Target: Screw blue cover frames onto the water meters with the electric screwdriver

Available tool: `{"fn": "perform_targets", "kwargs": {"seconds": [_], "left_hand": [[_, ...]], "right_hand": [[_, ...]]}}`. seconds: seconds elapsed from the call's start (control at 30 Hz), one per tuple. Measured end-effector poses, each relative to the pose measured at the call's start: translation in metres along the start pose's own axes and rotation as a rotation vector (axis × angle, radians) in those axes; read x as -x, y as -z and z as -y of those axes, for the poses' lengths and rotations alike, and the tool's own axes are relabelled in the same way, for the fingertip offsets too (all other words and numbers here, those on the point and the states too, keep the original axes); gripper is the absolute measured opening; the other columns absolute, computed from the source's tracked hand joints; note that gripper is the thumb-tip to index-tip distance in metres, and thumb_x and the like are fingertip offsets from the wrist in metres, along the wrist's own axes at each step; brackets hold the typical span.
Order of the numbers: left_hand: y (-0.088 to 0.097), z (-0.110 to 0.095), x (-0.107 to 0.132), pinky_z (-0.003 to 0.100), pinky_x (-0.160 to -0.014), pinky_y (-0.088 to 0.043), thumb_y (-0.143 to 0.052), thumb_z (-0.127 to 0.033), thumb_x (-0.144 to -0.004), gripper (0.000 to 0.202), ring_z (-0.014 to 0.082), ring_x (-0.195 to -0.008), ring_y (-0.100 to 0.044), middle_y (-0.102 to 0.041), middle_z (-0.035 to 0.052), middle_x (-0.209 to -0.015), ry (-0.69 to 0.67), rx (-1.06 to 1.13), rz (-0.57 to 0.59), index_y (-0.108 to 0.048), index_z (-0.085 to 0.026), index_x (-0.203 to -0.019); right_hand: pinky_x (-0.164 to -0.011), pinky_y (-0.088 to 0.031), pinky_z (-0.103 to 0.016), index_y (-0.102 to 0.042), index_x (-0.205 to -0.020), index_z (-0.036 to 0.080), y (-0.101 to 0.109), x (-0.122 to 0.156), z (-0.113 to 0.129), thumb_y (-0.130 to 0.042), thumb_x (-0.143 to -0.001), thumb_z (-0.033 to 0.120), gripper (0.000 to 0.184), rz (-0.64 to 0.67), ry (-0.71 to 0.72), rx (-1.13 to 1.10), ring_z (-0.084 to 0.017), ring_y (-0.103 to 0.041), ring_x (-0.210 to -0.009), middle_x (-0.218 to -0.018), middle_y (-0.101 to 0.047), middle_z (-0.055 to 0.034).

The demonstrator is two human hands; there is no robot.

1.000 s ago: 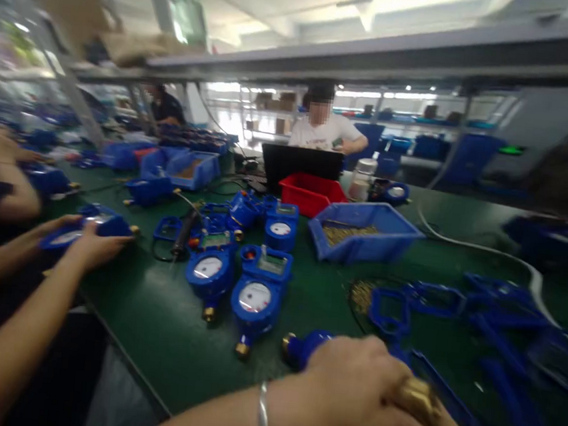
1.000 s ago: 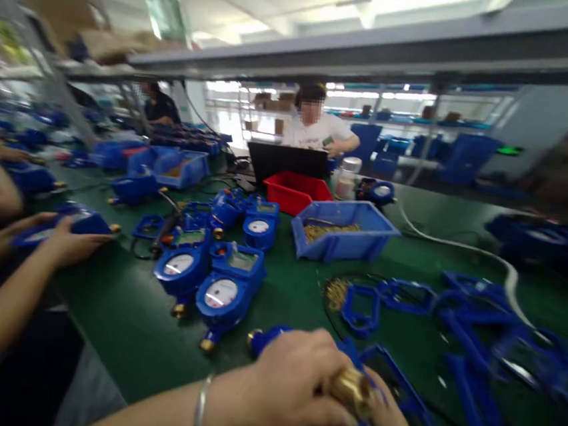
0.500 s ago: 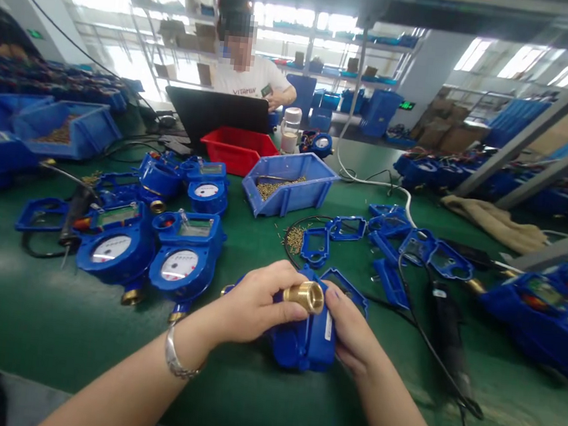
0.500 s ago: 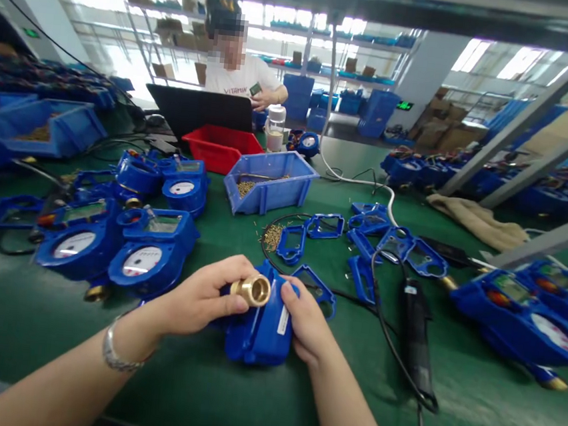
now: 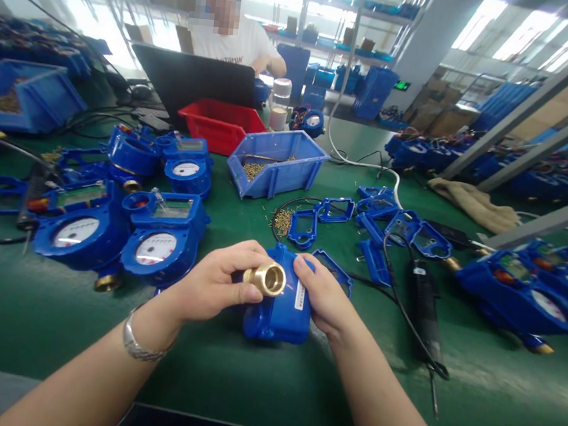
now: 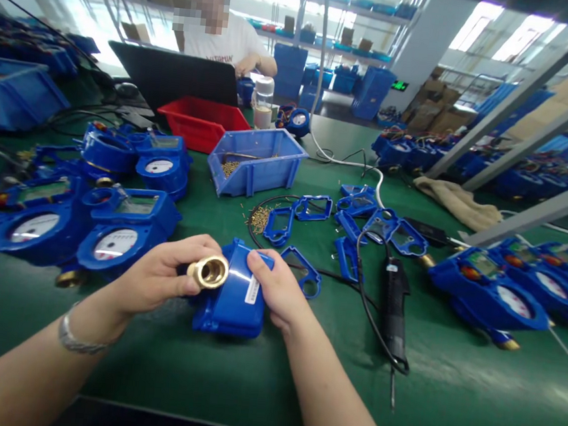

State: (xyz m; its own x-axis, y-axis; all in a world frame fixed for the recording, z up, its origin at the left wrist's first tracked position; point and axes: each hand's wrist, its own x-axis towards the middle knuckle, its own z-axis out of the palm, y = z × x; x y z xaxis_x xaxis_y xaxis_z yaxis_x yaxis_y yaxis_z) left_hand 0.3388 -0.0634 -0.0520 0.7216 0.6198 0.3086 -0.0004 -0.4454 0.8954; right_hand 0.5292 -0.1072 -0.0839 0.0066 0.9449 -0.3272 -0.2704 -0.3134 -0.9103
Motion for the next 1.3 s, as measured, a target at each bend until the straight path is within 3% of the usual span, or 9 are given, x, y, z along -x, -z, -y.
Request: {"fn": "perform_targets", "kwargs": {"seconds": [0.33,0.43,0.53,0.6,0.7,0.8,0.9,1.03,1.3], "left_hand": [[-0.012,-0.011,-0.002,0.028,-0.072,-0.045,-0.049,-0.048,-0.086,0.036,0.0160,-0.078,-0.055,-0.057,0.0040,-0.086,-0.001,-0.151,0.098,-0.064,-0.018,-0.098],[-0.020,-0.018,-0.002,0.027,-0.071,-0.044,-0.052,-0.045,-0.086,0.031,0.0149,-0.077,-0.054,-0.056,0.0024,-0.090,-0.014,-0.326,0.181,-0.064,-0.021,-0.101],[-0.035,-0.021,-0.003,0.028,-0.067,-0.045,-0.056,-0.043,-0.083,0.026,0.0165,-0.075,-0.055,-0.058,0.0025,-0.091,-0.071,-0.555,0.226,-0.064,-0.023,-0.097],[-0.045,-0.020,0.000,0.031,-0.067,-0.048,-0.055,-0.044,-0.083,0.026,0.0186,-0.077,-0.056,-0.059,0.0042,-0.090,-0.175,-0.651,0.150,-0.063,-0.022,-0.096],[-0.053,-0.016,0.017,0.038,-0.077,-0.051,-0.050,-0.042,-0.086,0.031,0.0221,-0.089,-0.057,-0.057,0.0092,-0.094,-0.362,-0.645,-0.214,-0.056,-0.016,-0.103],[-0.054,-0.010,0.046,0.040,-0.078,-0.053,-0.052,-0.022,-0.083,0.016,0.0206,-0.087,-0.057,-0.055,0.0077,-0.089,-0.392,-0.569,-0.509,-0.053,-0.016,-0.097],[-0.057,0.003,0.074,0.036,-0.072,-0.054,-0.056,-0.007,-0.074,0.014,0.0185,-0.081,-0.058,-0.057,0.0046,-0.082,-0.376,-0.645,-0.505,-0.054,-0.017,-0.085],[-0.070,0.018,0.096,0.037,-0.082,-0.050,-0.060,-0.006,-0.072,0.010,0.0194,-0.086,-0.059,-0.062,0.0049,-0.081,-0.411,-0.750,-0.419,-0.061,-0.015,-0.077],[-0.079,0.024,0.096,0.037,-0.106,-0.030,-0.057,-0.012,-0.077,0.014,0.0156,-0.093,-0.055,-0.069,0.0008,-0.083,-0.459,-0.772,-0.427,-0.069,-0.020,-0.080]], "right_hand": [[-0.062,-0.043,-0.025,-0.055,-0.096,0.017,0.016,0.006,0.004,-0.070,-0.064,0.062,0.058,0.103,0.003,0.137,-0.015,-0.054,-0.068,-0.078,-0.060,-0.0012],[-0.061,-0.041,-0.026,-0.062,-0.090,0.014,0.023,0.009,0.015,-0.075,-0.057,0.064,0.061,0.141,-0.002,0.268,-0.016,-0.053,-0.069,-0.078,-0.062,-0.0030],[-0.065,-0.040,-0.028,-0.068,-0.083,0.013,0.027,0.011,0.024,-0.075,-0.060,0.058,0.052,0.127,-0.011,0.383,-0.019,-0.054,-0.074,-0.080,-0.065,-0.0054],[-0.070,-0.041,-0.030,-0.070,-0.083,0.014,0.029,0.011,0.024,-0.076,-0.063,0.049,0.041,0.098,-0.022,0.414,-0.021,-0.056,-0.080,-0.085,-0.066,-0.0059],[-0.067,-0.043,-0.030,-0.070,-0.089,0.013,0.035,0.010,0.015,-0.073,-0.063,0.042,0.039,0.073,-0.058,0.373,-0.020,-0.057,-0.075,-0.085,-0.067,-0.0066],[-0.060,-0.044,-0.030,-0.070,-0.091,0.012,0.044,0.010,0.004,-0.070,-0.062,0.044,0.042,0.055,-0.094,0.285,-0.019,-0.058,-0.066,-0.082,-0.068,-0.0078],[-0.063,-0.047,-0.031,-0.071,-0.088,0.014,0.051,0.010,-0.003,-0.070,-0.062,0.043,0.039,0.022,-0.094,0.217,-0.020,-0.060,-0.070,-0.084,-0.069,-0.0084],[-0.066,-0.048,-0.032,-0.071,-0.090,0.015,0.054,0.011,-0.004,-0.072,-0.061,0.041,0.039,0.019,-0.075,0.168,-0.022,-0.062,-0.073,-0.087,-0.070,-0.0089],[-0.087,-0.045,-0.041,-0.072,-0.095,0.022,0.048,0.024,-0.007,-0.074,-0.059,0.048,0.045,0.085,0.002,0.111,-0.031,-0.059,-0.101,-0.113,-0.064,-0.0098]]}}
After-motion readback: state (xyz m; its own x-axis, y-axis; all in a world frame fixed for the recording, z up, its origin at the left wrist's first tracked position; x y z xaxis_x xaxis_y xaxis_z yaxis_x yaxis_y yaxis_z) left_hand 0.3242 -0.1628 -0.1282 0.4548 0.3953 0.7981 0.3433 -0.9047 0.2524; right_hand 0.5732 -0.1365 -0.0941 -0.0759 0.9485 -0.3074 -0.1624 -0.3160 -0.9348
